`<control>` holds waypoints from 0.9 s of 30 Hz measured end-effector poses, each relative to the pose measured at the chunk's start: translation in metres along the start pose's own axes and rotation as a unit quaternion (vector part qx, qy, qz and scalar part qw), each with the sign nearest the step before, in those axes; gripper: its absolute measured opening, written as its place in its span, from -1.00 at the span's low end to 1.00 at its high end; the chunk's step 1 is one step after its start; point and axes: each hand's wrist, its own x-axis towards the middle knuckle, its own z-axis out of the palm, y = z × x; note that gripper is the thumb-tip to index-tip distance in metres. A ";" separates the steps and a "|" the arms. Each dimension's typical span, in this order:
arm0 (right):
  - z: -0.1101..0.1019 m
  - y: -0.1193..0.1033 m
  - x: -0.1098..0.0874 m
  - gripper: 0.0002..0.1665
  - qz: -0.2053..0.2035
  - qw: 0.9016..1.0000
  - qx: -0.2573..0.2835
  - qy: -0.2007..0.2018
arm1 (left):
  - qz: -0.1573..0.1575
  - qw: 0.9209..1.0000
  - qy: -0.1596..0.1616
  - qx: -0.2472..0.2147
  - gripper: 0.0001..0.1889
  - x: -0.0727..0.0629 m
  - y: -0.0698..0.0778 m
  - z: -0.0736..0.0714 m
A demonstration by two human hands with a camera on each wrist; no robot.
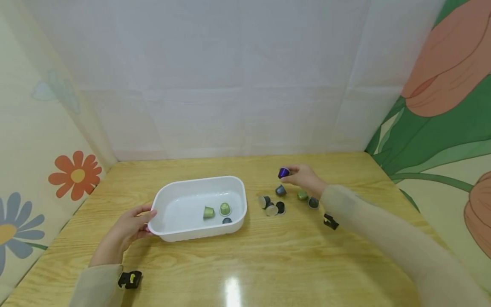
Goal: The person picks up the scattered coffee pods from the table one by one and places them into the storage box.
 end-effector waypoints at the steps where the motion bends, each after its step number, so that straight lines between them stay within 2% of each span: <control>1: 0.002 -0.001 0.001 -0.35 -0.003 1.000 -0.003 -0.001 | 0.000 1.000 0.000 0.001 -0.41 0.000 0.000 0.000; 9: 0.017 -0.007 0.006 -0.36 -0.009 1.000 -0.005 0.000 | -0.001 1.000 0.001 0.009 -0.41 0.000 0.002 0.001; 16: 0.031 -0.016 0.009 -0.37 -0.014 0.999 -0.029 0.005 | -0.007 1.000 0.007 0.011 -0.41 0.002 0.001 0.001; 22: 0.042 -0.024 0.011 -0.45 -0.027 0.999 -0.001 -0.019 | -0.008 1.000 0.006 0.014 -0.41 0.002 0.001 0.000; 27: 0.050 -0.031 0.011 -0.43 -0.032 0.999 0.014 -0.022 | -0.005 1.000 0.004 0.010 -0.41 0.001 0.001 0.000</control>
